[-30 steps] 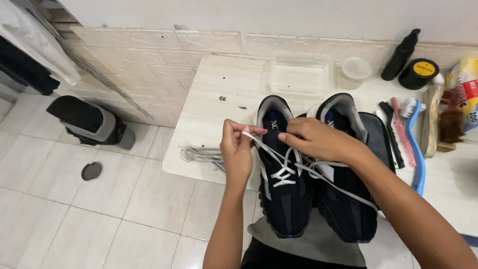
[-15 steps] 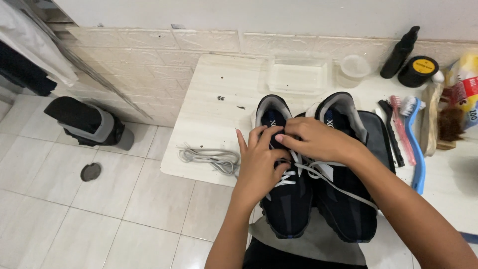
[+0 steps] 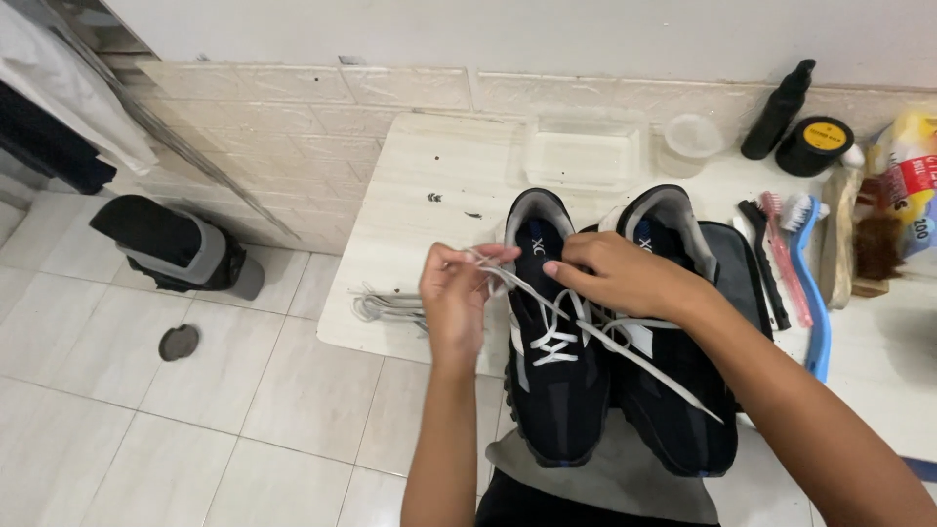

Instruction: The person threads a white shoelace through the eyelets of a black and white sneaker placed on a white table. They pull the lace through multiple eyelets, adjust the tension, and tie the laces into a knot.

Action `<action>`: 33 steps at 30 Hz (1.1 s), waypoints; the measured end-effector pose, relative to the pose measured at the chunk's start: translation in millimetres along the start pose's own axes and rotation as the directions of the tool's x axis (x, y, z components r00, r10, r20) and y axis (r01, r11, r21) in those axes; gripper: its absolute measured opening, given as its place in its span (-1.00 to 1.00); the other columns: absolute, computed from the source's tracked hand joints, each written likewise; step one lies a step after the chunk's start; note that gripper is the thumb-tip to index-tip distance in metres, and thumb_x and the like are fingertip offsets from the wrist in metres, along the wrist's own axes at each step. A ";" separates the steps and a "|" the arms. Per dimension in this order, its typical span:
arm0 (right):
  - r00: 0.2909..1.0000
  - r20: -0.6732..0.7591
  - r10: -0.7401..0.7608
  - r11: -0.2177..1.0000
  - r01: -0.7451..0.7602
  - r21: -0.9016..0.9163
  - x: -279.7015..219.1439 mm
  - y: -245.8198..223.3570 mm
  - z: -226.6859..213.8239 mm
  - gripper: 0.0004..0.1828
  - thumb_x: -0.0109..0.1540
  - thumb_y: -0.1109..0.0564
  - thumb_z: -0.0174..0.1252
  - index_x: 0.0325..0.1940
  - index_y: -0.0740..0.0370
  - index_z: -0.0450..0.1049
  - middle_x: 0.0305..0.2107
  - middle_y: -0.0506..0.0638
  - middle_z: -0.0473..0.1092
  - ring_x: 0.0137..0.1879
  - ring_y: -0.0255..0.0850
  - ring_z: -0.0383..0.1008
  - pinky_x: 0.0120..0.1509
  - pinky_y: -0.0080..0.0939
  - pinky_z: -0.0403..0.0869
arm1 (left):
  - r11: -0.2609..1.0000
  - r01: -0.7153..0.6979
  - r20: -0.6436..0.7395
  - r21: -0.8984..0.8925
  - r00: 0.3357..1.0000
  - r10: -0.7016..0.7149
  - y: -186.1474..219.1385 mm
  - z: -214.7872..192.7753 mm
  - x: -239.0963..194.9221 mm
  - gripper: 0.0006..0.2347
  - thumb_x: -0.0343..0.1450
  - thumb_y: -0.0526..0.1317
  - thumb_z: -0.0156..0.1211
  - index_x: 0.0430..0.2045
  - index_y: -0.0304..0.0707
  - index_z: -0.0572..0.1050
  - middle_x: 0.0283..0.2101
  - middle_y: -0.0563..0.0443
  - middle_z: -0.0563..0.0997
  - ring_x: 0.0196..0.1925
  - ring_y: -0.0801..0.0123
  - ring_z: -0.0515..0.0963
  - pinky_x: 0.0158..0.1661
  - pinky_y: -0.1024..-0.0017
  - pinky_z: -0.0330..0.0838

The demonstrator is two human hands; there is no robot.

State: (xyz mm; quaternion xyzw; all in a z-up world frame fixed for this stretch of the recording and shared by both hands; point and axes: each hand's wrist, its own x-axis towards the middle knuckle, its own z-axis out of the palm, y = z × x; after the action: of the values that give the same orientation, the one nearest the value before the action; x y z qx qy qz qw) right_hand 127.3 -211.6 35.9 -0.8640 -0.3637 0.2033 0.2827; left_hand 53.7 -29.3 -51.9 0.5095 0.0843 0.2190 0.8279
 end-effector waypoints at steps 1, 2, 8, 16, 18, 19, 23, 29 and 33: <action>1.000 -0.002 0.006 1.000 -0.006 0.003 -0.9 0.1 0.5 -0.46 0.30 -0.12 -0.14 -0.55 0.34 0.43 -0.54 0.13 0.41 -0.34 0.00 0.44 -0.18 -0.08 0.44 | 0.930 0.116 -0.031 -0.349 0.990 -0.135 -16.0 -13.8 9.1 -0.89 0.45 -0.42 -0.08 -0.43 -0.15 0.25 -0.18 -0.36 0.63 -0.17 -0.14 0.67 -0.26 0.19 0.58; 1.000 -0.004 0.006 1.000 -0.005 0.004 -1.1 -2.6 0.3 -0.46 0.30 -0.12 -0.14 -0.55 0.34 0.43 -0.54 0.13 0.41 -0.34 0.00 0.44 -0.18 -0.08 0.44 | 0.930 0.116 -0.030 -0.348 0.991 -0.134 -8.7 -10.7 5.0 -0.89 0.45 -0.42 -0.08 -0.43 -0.15 0.25 -0.18 -0.36 0.63 -0.17 -0.14 0.67 -0.26 0.19 0.58; 1.000 0.015 0.000 0.999 0.001 -0.051 2.3 -4.4 0.2 -0.44 0.29 -0.14 -0.14 -0.56 0.33 0.45 -0.57 0.13 0.40 -0.37 -0.02 0.43 -0.20 -0.09 0.44 | 0.908 -0.289 0.084 0.305 0.957 0.276 36.1 20.5 -30.8 -0.55 0.21 -0.49 0.12 -0.07 -0.16 0.16 0.15 -0.21 0.33 0.17 -0.01 0.43 0.20 -0.05 0.21; 1.000 0.024 0.001 0.998 0.001 -0.070 1.3 -9.7 -2.5 -0.42 0.31 -0.16 -0.18 -0.58 0.28 0.43 -0.59 0.08 0.37 -0.38 -0.08 0.41 -0.24 -0.13 0.43 | 0.209 -0.613 0.629 0.762 0.778 -0.012 29.5 34.5 -43.8 -0.91 0.19 -0.33 0.33 -0.50 -0.20 0.62 0.22 -0.13 0.30 0.34 -0.25 0.09 0.22 -0.48 -0.41; 1.000 0.016 -0.020 0.997 0.021 -0.080 -0.6 -11.4 -2.2 -0.44 0.31 -0.14 -0.17 -0.57 0.30 0.42 -0.58 0.11 0.38 -0.35 -0.04 0.42 -0.21 -0.10 0.43 | 0.177 -0.631 0.638 0.755 0.770 0.025 18.5 30.7 -39.5 -0.93 0.21 -0.29 0.32 -0.50 -0.16 0.60 0.17 -0.07 0.33 0.31 -0.16 0.14 0.24 -0.46 -0.38; 0.999 0.011 -0.043 0.995 0.043 -0.088 -1.5 -12.0 -1.8 -0.45 0.31 -0.12 -0.16 -0.57 0.31 0.42 -0.57 0.14 0.38 -0.33 0.00 0.43 -0.19 -0.08 0.44 | 0.144 -0.645 0.644 0.750 0.762 0.060 12.9 28.7 -37.2 -0.93 0.23 -0.24 0.31 -0.51 -0.12 0.59 0.13 0.00 0.37 0.28 -0.08 0.19 0.26 -0.43 -0.35; 0.999 0.010 -0.050 0.995 0.050 -0.087 0.7 -1.6 2.2 -0.48 0.29 -0.13 -0.13 -0.58 0.27 0.43 -0.56 0.10 0.39 -0.33 -0.04 0.42 -0.18 -0.10 0.43 | 0.126 -0.699 0.691 0.704 0.715 0.110 6.1 28.9 -39.9 -0.88 0.25 -0.34 0.22 -0.39 -0.27 0.56 0.07 -0.14 0.33 0.24 -0.15 0.20 0.19 -0.40 -0.02; 0.998 0.005 -0.064 0.998 0.064 -0.029 1.3 -0.4 -0.1 -0.43 0.33 -0.12 -0.23 -0.56 0.28 0.42 -0.56 0.12 0.39 -0.32 -0.03 0.44 -0.17 -0.08 0.45 | 0.139 -0.697 0.611 0.704 0.693 0.382 -1.3 33.0 -31.0 -0.89 0.32 -0.35 0.05 -0.36 -0.38 0.46 0.00 -0.18 0.40 0.09 -0.03 0.45 0.11 0.03 0.36; 0.998 -0.020 -0.059 0.997 0.058 -0.058 0.6 1.7 2.5 -0.42 0.30 -0.18 -0.15 -0.61 0.26 0.41 -0.58 0.08 0.40 -0.31 -0.05 0.45 -0.17 -0.12 0.45 | 0.600 -0.545 0.371 0.585 0.838 0.400 8.5 30.6 -26.3 -0.93 0.32 -0.38 0.02 -0.55 -0.28 0.28 0.04 -0.11 0.40 0.04 0.03 0.57 0.00 0.16 0.50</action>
State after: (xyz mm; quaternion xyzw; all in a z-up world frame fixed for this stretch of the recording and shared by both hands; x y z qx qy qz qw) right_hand 127.1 -211.2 32.9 -0.8629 -0.3913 0.1750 0.2678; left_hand 39.0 -62.5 -32.3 0.7950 -0.0653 0.3330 0.5029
